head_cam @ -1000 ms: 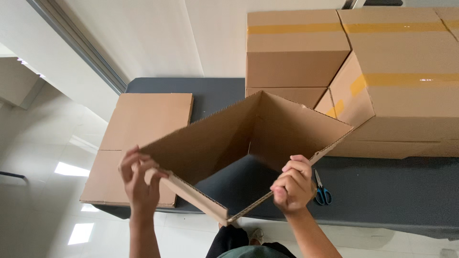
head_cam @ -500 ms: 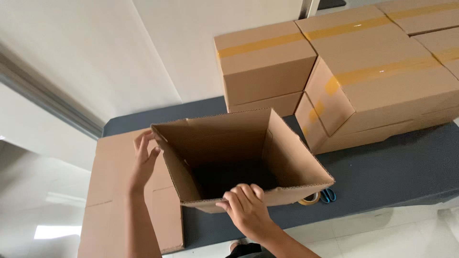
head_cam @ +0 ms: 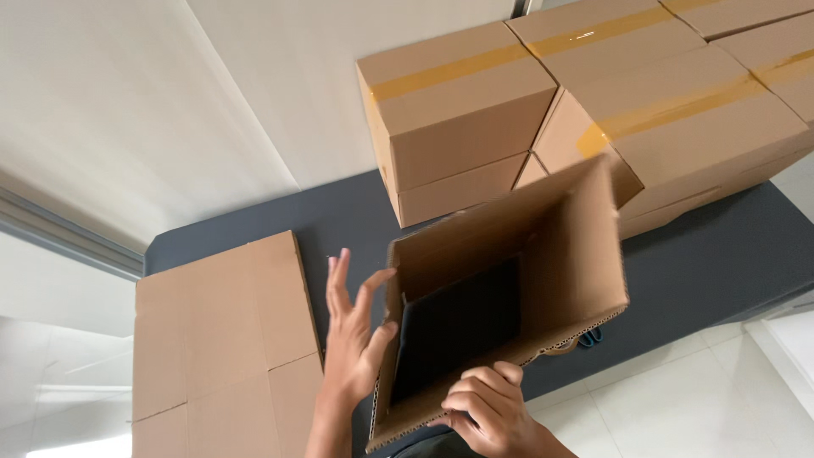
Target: The person assembles a cardboard box by folding the flaps and sealing it with adhesive tape using a tape roll and scissors.
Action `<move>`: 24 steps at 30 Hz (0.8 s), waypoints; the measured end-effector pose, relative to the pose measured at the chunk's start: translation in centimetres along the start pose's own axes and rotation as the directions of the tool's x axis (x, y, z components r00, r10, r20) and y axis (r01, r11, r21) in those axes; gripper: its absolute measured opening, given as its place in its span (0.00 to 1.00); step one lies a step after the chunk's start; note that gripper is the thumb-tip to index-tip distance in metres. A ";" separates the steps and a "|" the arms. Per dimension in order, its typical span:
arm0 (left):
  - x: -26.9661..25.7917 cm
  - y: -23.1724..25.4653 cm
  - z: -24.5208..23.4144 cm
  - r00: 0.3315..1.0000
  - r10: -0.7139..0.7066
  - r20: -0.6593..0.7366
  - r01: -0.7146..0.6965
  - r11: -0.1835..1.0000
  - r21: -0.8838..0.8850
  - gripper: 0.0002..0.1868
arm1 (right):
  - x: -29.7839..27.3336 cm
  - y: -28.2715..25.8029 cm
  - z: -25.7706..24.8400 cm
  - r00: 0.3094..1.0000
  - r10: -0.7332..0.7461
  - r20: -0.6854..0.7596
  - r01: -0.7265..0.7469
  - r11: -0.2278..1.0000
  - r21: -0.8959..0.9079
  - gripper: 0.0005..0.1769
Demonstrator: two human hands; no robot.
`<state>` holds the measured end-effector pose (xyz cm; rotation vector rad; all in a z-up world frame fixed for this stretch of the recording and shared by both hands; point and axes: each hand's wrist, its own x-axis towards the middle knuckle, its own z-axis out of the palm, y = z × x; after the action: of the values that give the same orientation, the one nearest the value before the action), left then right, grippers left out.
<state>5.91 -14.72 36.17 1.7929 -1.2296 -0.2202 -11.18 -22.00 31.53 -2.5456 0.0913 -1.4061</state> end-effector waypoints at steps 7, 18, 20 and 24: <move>-0.6 0.5 -2.1 0.976 -0.135 -0.169 0.150 0.985 0.082 0.27 | -0.8 -0.7 0.8 0.984 -0.002 -0.178 -0.015 0.996 -0.090 0.19; -1.3 1.7 -2.4 0.801 -0.580 -0.148 0.565 0.814 -0.132 0.35 | -5.1 5.5 -3.1 0.896 -0.089 0.435 -0.038 0.961 0.274 0.19; -1.2 1.9 -2.1 0.809 -0.567 -0.156 0.541 0.822 -0.177 0.35 | -1.8 7.4 -8.1 0.970 0.198 0.138 -0.226 0.947 0.227 0.17; -1.1 2.5 -1.3 0.805 -0.560 -0.195 0.497 0.817 -0.294 0.34 | 2.4 14.8 -10.7 0.908 0.417 -0.040 -0.322 0.755 0.572 0.21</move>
<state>4.51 -13.23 38.45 1.8527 -0.4560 -0.4015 -18.00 -38.56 35.57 -1.8076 0.1782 -1.2503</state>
